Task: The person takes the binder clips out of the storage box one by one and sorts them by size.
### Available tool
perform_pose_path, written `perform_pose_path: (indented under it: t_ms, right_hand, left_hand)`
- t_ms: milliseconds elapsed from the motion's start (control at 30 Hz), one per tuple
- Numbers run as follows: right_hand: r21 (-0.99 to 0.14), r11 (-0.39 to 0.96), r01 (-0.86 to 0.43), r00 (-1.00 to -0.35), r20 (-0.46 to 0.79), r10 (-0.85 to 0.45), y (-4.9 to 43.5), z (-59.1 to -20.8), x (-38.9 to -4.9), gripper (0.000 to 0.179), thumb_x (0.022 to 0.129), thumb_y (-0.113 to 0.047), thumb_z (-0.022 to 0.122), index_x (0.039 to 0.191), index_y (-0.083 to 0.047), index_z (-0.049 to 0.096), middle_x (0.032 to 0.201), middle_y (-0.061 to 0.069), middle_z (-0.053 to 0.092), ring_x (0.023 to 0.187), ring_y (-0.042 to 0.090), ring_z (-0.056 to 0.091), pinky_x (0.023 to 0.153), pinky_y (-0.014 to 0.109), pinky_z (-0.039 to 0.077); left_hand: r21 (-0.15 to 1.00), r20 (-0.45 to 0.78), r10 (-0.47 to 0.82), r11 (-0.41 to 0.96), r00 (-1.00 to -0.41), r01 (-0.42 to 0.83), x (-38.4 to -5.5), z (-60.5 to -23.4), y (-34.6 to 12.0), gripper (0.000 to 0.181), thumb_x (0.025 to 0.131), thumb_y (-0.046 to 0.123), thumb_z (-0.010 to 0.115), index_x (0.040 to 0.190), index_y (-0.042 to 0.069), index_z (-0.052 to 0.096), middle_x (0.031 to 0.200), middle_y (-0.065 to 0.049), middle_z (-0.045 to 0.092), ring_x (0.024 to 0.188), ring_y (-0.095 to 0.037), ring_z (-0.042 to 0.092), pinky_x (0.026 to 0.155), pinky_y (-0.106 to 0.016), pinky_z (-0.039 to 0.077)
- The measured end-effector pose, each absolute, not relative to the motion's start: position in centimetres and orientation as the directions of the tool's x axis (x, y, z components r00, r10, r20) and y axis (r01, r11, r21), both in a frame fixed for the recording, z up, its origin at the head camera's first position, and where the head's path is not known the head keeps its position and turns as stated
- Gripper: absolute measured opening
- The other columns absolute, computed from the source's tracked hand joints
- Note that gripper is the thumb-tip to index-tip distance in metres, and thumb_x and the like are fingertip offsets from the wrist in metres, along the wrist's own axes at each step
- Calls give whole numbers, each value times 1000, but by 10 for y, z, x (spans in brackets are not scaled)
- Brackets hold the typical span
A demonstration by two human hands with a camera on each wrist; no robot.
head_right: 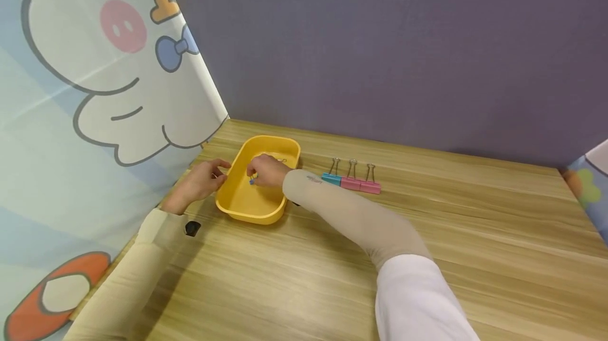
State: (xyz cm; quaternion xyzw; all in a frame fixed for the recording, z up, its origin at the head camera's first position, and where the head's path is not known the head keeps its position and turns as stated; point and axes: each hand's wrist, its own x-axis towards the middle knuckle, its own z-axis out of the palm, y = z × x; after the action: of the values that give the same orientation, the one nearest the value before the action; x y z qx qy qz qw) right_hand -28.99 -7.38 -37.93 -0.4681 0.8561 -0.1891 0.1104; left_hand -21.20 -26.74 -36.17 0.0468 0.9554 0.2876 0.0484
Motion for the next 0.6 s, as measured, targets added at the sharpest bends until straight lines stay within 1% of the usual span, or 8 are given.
perform_pose_path:
  t_ms: [167,233,300,367,400,500,600]
  right_hand:
    - [-406,542,-736,-559,-88,-825,-85,-381,-291,29,87,-10,69,116,-5,67,114,5,64,106,19,58,88,28,46]
    - [-405,572,-713,-575,-128,-808,-88,-382,-292,31,88,-10,68,118,-6,67,117,4,63,110,19,57,95,37,42]
    - [-405,600,-690,-593,-158,-789,-91,-382,-292,31,87,-11,69,118,-8,67,118,2,63,112,19,55,100,49,36]
    - [-397,617,-679,-606,-172,-777,-93,-383,-293,26,87,-11,69,113,-11,70,113,-1,65,109,18,56,101,60,28]
    - [-388,620,-682,-605,-177,-777,-93,-384,-293,20,87,-10,68,107,-10,72,107,-1,67,105,17,57,100,64,24]
    - [-373,613,-696,-600,-166,-783,-95,-386,-294,8,87,-8,68,91,-11,74,92,-1,68,93,15,59,98,67,24]
    - [-367,608,-704,-605,-138,-784,-95,-387,-294,6,86,-7,69,86,-11,74,86,-1,67,87,15,59,96,62,31]
  left_hand:
    - [557,-63,117,828,-991,63,-211,-363,-267,34,93,5,56,125,-4,53,91,-17,63,70,-24,59,61,-32,49]
    - [557,-58,118,828,-991,66,-211,-363,-268,33,93,5,56,125,-4,54,91,-17,63,70,-24,59,60,-32,48]
    - [556,-56,117,828,-992,66,-212,-364,-268,33,92,5,56,124,-3,54,91,-17,63,70,-24,59,60,-31,48]
    - [556,-52,120,828,-991,71,-212,-364,-268,33,92,5,56,124,-3,54,90,-17,63,70,-23,59,60,-31,48]
    - [557,-50,120,828,-991,73,-212,-364,-268,33,92,5,56,124,-3,54,90,-17,63,69,-23,58,60,-31,48]
    - [556,-43,123,828,-991,79,-212,-364,-269,32,92,4,56,123,-4,55,89,-17,64,69,-23,59,61,-32,48]
    - [554,-39,124,829,-992,82,-211,-364,-269,32,92,4,56,123,-4,55,89,-17,64,69,-23,59,61,-32,48]
